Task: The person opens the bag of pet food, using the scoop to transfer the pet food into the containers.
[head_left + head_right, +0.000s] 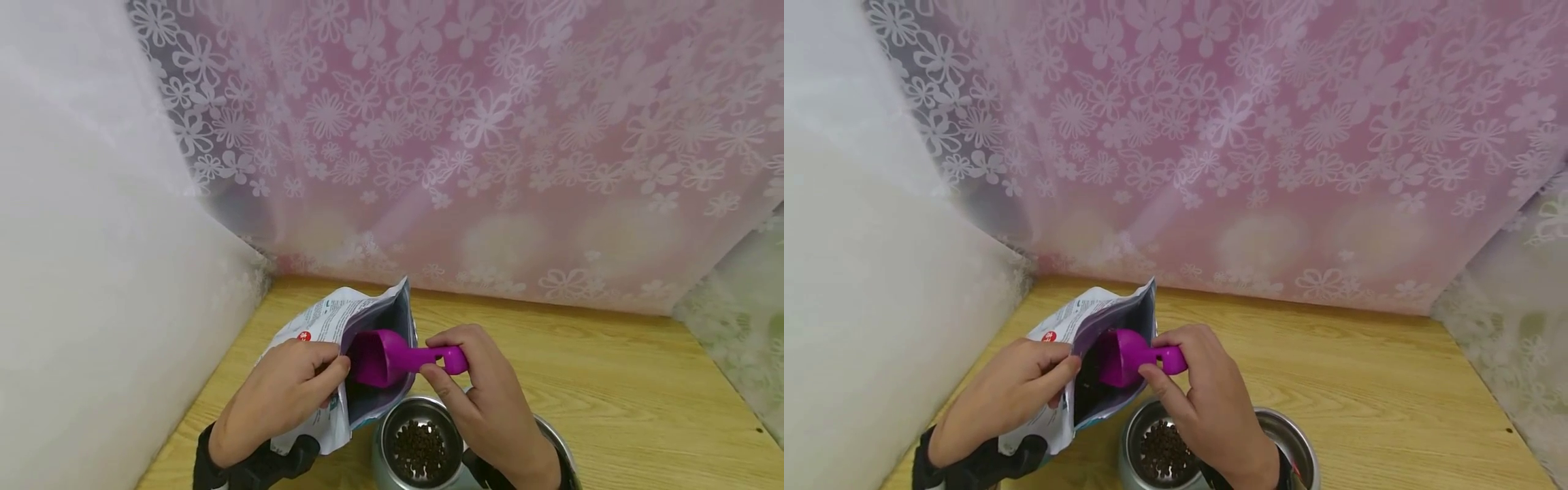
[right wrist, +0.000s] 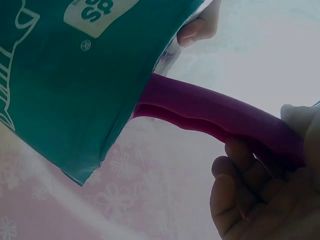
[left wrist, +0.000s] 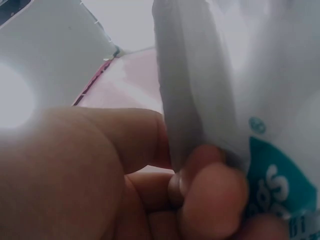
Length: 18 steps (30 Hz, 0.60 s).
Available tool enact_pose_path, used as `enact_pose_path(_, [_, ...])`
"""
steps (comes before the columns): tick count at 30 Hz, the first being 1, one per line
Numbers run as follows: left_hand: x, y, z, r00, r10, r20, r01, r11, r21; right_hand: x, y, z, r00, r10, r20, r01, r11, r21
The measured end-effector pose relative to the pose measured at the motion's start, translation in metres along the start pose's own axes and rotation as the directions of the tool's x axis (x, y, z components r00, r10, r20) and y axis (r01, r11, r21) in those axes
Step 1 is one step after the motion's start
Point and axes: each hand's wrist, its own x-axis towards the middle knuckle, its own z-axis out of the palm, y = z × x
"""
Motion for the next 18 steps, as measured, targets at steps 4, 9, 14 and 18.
enact_pose_path(4, [-0.0007, -0.001, 0.0017, 1.0, 0.0, -0.013, 0.0, 1.0, 0.002, -0.0002, 0.0009, 0.0006, 1.0, 0.001, 0.002, -0.001, 1.0, 0.011])
enact_pose_path(9, [-0.0006, -0.0011, 0.0022, 1.0, -0.004, -0.005, 0.004, 1.0, -0.002, -0.0011, 0.0032, 0.0018, 1.0, 0.005, 0.017, -0.005, 1.0, 0.019])
enact_pose_path(14, [-0.0002, -0.0005, 0.0015, 1.0, -0.008, 0.014, 0.008, 1.0, -0.013, -0.0005, 0.0044, 0.002, 0.997, 0.051, 0.052, -0.052, 0.998, 0.027])
enact_pose_path(18, [0.0, -0.0002, 0.0014, 1.0, -0.002, 0.005, 0.002, 1.0, -0.004, 0.0001, 0.0046, 0.0013, 0.991, 0.086, 0.104, -0.092, 0.995, 0.05])
